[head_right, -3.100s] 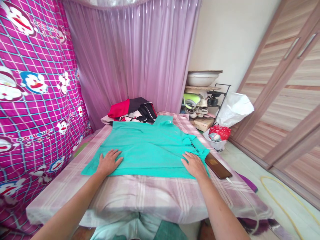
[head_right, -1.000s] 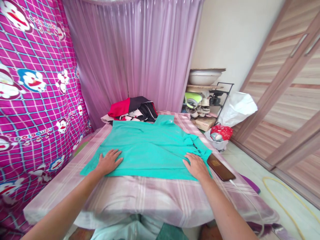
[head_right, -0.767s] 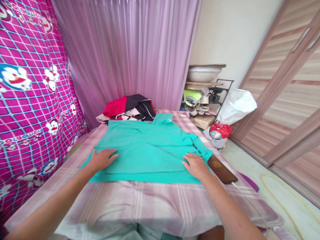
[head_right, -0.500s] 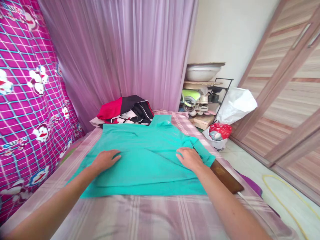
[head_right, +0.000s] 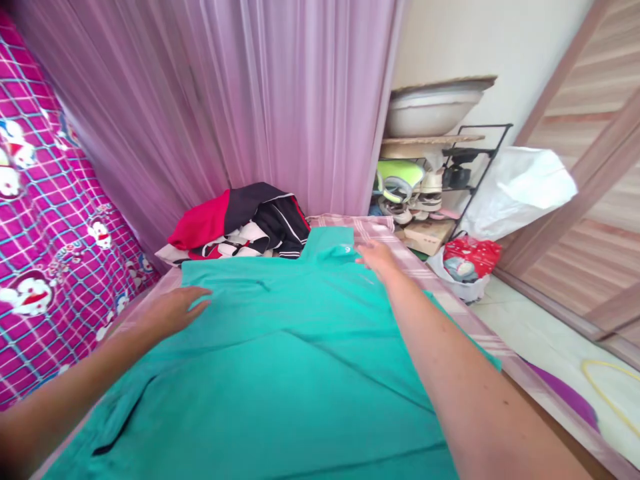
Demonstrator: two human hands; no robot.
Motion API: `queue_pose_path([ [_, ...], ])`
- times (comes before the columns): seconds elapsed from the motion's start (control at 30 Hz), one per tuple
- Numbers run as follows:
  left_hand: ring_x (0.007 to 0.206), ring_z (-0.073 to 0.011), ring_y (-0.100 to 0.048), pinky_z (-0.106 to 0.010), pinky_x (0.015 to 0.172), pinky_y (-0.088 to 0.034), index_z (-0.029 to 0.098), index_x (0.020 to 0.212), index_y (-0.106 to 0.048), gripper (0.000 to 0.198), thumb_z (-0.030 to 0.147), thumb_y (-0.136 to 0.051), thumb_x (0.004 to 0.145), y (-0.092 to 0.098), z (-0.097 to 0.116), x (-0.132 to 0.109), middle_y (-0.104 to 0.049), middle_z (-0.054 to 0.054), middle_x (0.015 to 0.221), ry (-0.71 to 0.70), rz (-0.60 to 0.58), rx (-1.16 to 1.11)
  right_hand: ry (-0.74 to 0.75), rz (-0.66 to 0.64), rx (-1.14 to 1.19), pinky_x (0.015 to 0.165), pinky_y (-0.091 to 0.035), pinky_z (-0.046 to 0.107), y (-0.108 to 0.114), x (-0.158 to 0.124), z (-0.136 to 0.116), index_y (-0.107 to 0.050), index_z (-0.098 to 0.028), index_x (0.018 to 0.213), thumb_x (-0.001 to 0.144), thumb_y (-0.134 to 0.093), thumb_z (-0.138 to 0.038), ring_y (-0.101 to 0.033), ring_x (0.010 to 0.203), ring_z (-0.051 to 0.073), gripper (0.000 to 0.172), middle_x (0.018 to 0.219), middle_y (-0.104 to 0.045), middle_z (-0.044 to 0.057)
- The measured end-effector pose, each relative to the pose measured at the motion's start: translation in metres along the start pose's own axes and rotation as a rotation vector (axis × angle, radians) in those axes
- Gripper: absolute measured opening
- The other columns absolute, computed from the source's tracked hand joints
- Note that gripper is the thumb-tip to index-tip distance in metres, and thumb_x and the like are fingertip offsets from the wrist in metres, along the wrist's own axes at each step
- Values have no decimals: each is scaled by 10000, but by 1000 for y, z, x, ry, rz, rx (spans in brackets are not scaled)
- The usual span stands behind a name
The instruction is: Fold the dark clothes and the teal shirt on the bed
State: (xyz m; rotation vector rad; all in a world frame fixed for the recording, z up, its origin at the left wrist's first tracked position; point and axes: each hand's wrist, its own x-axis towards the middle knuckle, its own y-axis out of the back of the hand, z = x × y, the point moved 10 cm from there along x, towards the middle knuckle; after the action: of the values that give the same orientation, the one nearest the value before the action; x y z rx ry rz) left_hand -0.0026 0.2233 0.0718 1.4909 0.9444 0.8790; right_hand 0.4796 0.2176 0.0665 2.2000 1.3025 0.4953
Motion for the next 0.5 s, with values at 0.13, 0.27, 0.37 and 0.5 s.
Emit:
queue_pose_path([
  [0.13,1215,-265,-585,-407,1037,-423,196,1358,-552,522,418,-363,924,21,-24,58,-612,-96,1370,-17,118,96,-126,-63,179,403,-357,179,-18,26,5,-660,-161,1021,908,-605,-340,-658,570,143,219,654,-655,19],
  [0.27,1259,-272,-545,-398,1041,-389,188,1382,-522,534,434,-368,933,17,-31,102,-603,-118,1367,-32,86,199,-169,-103,138,387,-309,172,-33,40,6,-641,-156,839,872,-661,-304,-593,499,126,153,491,-545,-20],
  [0.37,1164,-294,-607,-433,1009,-386,209,1358,-554,520,455,-406,924,5,-35,118,-688,-130,1221,-5,-21,289,-198,-99,56,406,-327,197,-37,48,8,-597,-160,688,804,-700,-209,-497,436,104,163,459,-530,-19],
  [0.5,1050,-295,-643,-441,959,-397,230,1114,-705,372,414,-449,915,5,-34,116,-743,-103,1069,-44,-46,333,-56,-43,19,439,-345,231,-23,49,-3,-585,-179,644,758,-656,-215,-478,457,121,139,485,-547,-14],
])
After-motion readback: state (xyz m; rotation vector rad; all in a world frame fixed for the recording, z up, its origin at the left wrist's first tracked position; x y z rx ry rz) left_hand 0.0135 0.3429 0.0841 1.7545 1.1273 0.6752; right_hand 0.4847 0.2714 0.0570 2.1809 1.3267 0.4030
